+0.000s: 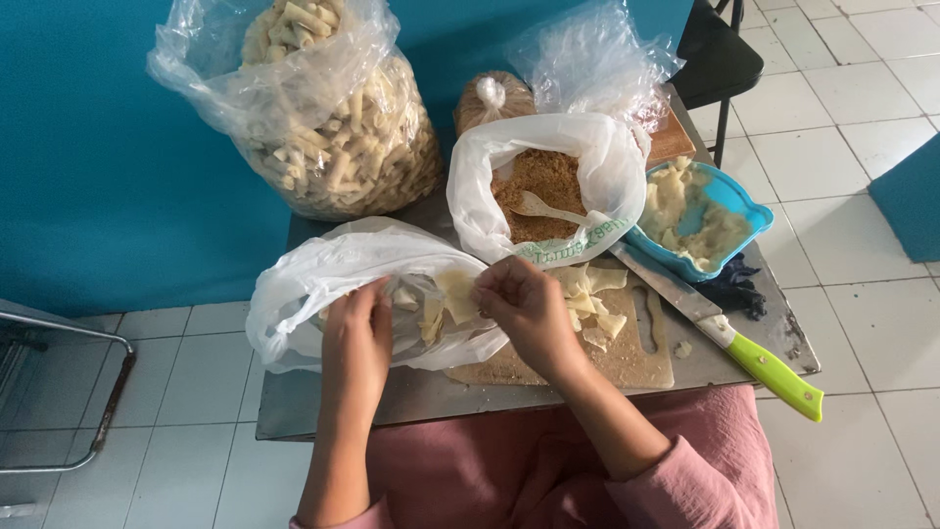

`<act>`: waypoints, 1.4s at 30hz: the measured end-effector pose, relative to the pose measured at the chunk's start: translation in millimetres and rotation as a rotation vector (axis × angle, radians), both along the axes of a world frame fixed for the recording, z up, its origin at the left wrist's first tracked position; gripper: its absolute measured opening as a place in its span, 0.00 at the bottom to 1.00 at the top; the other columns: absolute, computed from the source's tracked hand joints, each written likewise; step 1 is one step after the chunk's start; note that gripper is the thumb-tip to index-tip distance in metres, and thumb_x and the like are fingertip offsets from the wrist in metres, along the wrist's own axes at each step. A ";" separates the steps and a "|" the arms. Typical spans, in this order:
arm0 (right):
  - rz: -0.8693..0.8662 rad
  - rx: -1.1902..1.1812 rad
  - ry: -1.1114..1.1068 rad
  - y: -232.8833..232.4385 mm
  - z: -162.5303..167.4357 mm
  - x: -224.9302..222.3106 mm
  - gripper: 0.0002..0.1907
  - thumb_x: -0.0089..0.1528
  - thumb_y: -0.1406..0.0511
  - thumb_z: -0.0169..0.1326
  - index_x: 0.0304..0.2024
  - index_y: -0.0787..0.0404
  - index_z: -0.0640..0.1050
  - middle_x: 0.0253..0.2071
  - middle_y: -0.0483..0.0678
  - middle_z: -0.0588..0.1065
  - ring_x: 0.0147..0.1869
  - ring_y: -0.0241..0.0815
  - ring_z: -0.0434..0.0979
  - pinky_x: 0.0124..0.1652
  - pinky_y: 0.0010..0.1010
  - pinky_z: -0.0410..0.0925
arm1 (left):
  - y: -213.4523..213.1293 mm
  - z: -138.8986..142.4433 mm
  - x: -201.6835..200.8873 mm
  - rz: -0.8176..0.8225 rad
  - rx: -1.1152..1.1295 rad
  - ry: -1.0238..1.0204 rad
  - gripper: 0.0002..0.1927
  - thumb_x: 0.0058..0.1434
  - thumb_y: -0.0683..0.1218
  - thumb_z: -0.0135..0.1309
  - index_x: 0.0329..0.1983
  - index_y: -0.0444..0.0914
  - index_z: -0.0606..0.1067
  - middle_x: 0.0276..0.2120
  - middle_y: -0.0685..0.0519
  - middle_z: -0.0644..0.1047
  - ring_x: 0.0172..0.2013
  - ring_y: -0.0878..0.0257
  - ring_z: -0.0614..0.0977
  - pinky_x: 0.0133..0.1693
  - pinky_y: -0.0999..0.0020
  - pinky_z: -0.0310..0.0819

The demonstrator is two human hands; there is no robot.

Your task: The person tears dried snack pieces by hand on a small board and drops the broken pieces into a plastic bag. They then hand the filled bag to another person and place the knife into a bag.

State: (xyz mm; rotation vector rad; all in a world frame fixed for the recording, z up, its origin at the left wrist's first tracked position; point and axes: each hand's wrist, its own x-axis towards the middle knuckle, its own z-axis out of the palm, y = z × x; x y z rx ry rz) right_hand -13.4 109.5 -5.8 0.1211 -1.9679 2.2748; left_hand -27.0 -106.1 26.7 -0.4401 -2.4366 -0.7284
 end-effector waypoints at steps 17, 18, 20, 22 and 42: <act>0.189 0.581 0.250 -36.5 -14.1 -42.0 0.07 0.62 0.69 0.58 0.41 0.66 0.83 0.32 0.51 0.79 0.34 0.42 0.79 0.37 0.32 0.72 | -11.6 -4.6 6.5 -0.231 0.301 -0.164 0.13 0.69 0.40 0.54 0.56 0.38 0.78 0.44 0.51 0.82 0.39 0.62 0.85 0.40 0.70 0.78; 0.222 0.466 0.186 -32.2 -13.1 -43.4 0.08 0.64 0.68 0.58 0.42 0.66 0.83 0.32 0.49 0.79 0.34 0.38 0.78 0.37 0.30 0.72 | -11.2 -11.9 3.7 -0.293 0.417 -0.260 0.14 0.69 0.40 0.53 0.57 0.37 0.78 0.44 0.52 0.82 0.40 0.64 0.84 0.42 0.71 0.78; 0.278 0.236 0.062 -23.8 -10.9 -45.4 0.09 0.66 0.66 0.56 0.43 0.66 0.82 0.32 0.44 0.80 0.36 0.31 0.77 0.37 0.25 0.72 | -6.9 -24.8 -3.7 -0.420 0.649 -0.445 0.15 0.70 0.40 0.53 0.59 0.35 0.77 0.44 0.53 0.82 0.42 0.69 0.82 0.46 0.74 0.77; 0.244 0.154 0.013 -21.1 -9.8 -44.6 0.09 0.66 0.67 0.57 0.44 0.68 0.82 0.32 0.44 0.79 0.35 0.30 0.75 0.36 0.25 0.71 | -1.6 -34.6 -8.0 -0.395 0.768 -0.570 0.16 0.65 0.40 0.57 0.57 0.34 0.77 0.41 0.54 0.82 0.39 0.70 0.82 0.43 0.75 0.77; 0.019 0.533 0.386 -34.1 1.4 -35.2 0.25 0.54 0.64 0.65 0.52 0.70 0.78 0.46 0.58 0.77 0.46 0.49 0.80 0.44 0.36 0.73 | -4.9 -15.4 1.0 -0.096 0.030 -0.105 0.24 0.59 0.44 0.62 0.56 0.27 0.74 0.47 0.37 0.78 0.47 0.44 0.80 0.46 0.57 0.75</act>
